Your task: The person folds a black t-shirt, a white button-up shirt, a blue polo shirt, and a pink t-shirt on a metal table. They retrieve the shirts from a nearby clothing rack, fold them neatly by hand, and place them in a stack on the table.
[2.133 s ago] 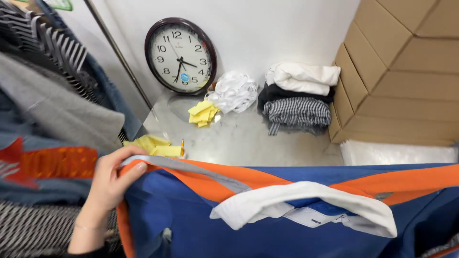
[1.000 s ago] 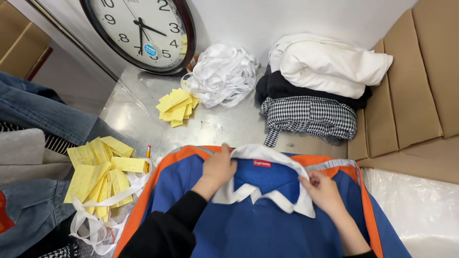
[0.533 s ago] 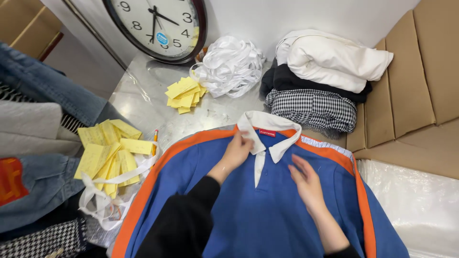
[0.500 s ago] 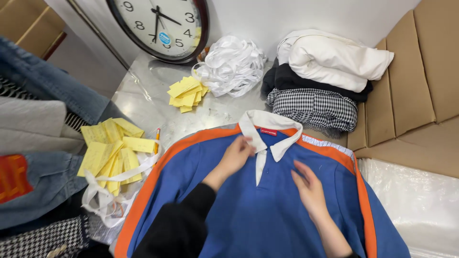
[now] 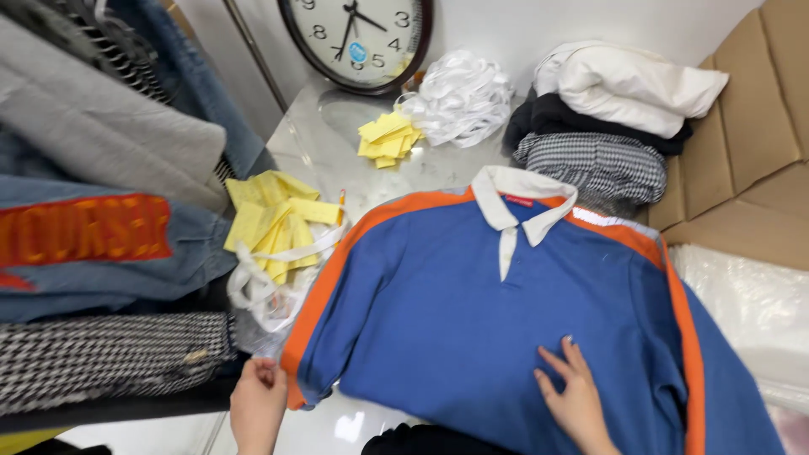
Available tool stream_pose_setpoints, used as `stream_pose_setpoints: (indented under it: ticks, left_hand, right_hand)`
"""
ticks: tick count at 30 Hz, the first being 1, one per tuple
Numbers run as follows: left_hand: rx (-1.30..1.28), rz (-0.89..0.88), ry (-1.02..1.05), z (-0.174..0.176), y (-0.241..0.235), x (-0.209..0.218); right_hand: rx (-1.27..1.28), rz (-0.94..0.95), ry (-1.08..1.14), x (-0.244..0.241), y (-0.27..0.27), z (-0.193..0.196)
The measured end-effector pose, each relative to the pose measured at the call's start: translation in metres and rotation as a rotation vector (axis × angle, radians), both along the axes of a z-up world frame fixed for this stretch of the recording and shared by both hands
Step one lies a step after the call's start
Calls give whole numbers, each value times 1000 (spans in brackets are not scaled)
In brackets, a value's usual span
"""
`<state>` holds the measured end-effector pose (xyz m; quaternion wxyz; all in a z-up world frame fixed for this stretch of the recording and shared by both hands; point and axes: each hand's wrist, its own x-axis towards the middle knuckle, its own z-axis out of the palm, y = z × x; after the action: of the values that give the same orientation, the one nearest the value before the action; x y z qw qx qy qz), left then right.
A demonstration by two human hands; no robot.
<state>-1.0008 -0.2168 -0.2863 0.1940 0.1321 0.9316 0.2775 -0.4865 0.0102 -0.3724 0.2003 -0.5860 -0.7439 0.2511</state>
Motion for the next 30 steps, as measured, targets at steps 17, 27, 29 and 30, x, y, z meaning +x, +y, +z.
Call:
stream_pose_setpoints:
  ticks: [17,27,29,30]
  left_hand:
    - [218,-341,-288,66,-37,-34]
    - [512,-1114,-142,249,82,164]
    - [488,-1593,-270,225,89,217]
    - [490,-1602,-269,213,93,222]
  right_hand:
    - [-288,-359,164,-89,-125,161]
    - [-371,-478,568,-94,-152,161]
    - [-319,-539,729,-58,-145,116]
    - [-312,-546,732,-50,-145,117]
